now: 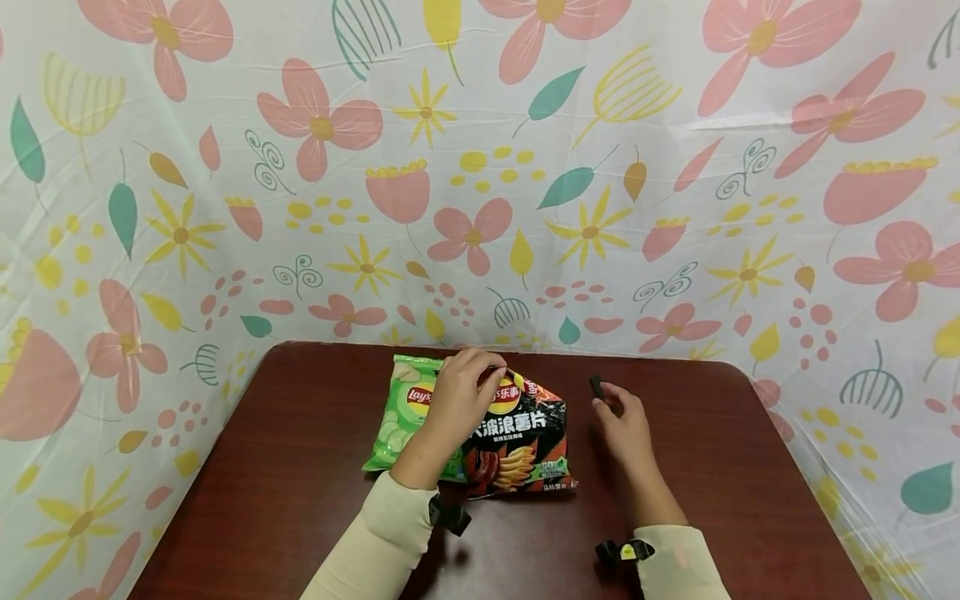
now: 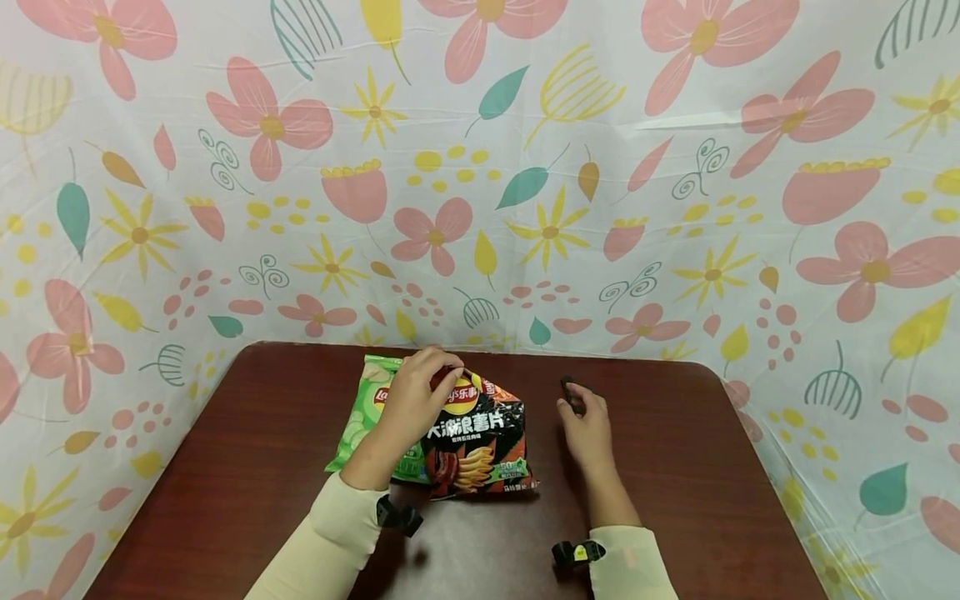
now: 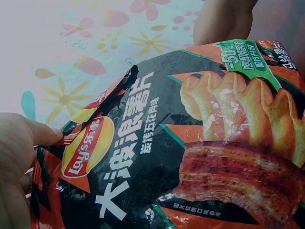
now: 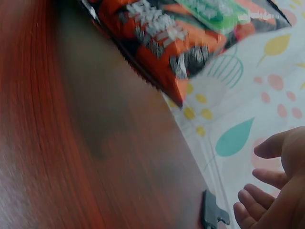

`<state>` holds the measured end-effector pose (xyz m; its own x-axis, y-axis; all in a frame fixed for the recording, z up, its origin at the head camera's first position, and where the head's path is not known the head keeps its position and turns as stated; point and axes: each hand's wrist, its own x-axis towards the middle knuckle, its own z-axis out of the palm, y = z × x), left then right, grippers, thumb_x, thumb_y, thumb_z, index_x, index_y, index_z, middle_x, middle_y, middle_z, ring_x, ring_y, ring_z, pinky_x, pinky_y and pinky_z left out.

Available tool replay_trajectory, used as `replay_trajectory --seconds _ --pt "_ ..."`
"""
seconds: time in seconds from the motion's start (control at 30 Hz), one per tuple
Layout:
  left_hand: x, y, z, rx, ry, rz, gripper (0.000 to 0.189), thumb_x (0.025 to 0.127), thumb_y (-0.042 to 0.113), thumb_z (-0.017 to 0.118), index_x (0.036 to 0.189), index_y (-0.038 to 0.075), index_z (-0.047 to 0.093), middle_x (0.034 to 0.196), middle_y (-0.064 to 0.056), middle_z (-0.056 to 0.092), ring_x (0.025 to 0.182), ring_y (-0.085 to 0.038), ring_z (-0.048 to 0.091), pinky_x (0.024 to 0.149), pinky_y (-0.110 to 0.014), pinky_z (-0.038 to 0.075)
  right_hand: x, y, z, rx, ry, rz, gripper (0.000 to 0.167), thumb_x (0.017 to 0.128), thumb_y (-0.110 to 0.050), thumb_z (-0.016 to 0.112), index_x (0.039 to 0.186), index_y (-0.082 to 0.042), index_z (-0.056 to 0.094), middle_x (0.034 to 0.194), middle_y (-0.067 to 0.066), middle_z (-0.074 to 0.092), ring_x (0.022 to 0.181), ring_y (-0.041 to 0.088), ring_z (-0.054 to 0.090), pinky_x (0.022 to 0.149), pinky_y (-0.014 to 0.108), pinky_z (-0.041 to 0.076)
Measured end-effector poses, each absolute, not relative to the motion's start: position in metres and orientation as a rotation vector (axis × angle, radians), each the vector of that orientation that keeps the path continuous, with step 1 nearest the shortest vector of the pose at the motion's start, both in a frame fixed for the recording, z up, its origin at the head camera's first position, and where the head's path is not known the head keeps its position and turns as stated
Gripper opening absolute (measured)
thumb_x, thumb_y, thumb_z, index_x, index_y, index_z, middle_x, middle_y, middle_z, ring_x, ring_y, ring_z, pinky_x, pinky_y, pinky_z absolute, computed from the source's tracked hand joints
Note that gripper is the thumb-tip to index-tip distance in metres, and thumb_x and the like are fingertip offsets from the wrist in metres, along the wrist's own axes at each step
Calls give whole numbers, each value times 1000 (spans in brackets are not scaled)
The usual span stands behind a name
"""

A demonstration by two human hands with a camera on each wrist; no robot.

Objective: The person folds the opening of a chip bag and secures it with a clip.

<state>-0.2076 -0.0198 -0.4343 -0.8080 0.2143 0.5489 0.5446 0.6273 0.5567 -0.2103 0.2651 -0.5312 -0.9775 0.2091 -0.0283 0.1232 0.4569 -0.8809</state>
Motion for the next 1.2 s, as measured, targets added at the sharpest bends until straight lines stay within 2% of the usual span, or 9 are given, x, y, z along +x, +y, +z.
replay_trajectory --seconds 0.3,0.5,0.87,1.0,1.2 --pt "-207 -19 -435 -597 -2404 -1031 10 98 21 68 105 17 74 110 1 71 103 -17 66 88 -41 50 -218 282 -543 -407 -2619 1546 51 104 -22 54 151 -4 44 151 28 31 134 40 43 105 52 40" --pt "-208 -19 -435 -595 -2402 -1031 11 99 22 67 105 17 74 109 1 71 103 -17 66 89 -41 50 -224 288 -550 -512 -2541 1630 56 103 -19 55 153 -1 38 154 29 27 137 39 38 108 47 38" --pt "-208 -19 -438 -605 -2404 -1043 11 99 22 67 105 16 74 110 1 70 102 -17 65 89 -40 49 -229 291 -553 -605 -2537 1750 62 105 -22 49 158 1 27 159 30 19 143 41 34 114 50 37" --pt "-208 -19 -438 -610 -2393 -1044 11 99 21 67 105 15 74 109 1 70 101 -18 66 88 -40 49 -231 292 -556 -613 -2564 1720 61 104 -22 49 157 2 29 159 31 18 142 42 37 112 50 39" --pt "-209 -18 -437 -613 -2383 -1036 10 98 22 68 105 17 74 108 1 71 100 -16 66 87 -40 50 -240 297 -562 -625 -2609 1623 56 104 -23 50 152 3 38 154 32 25 131 41 46 103 47 44"
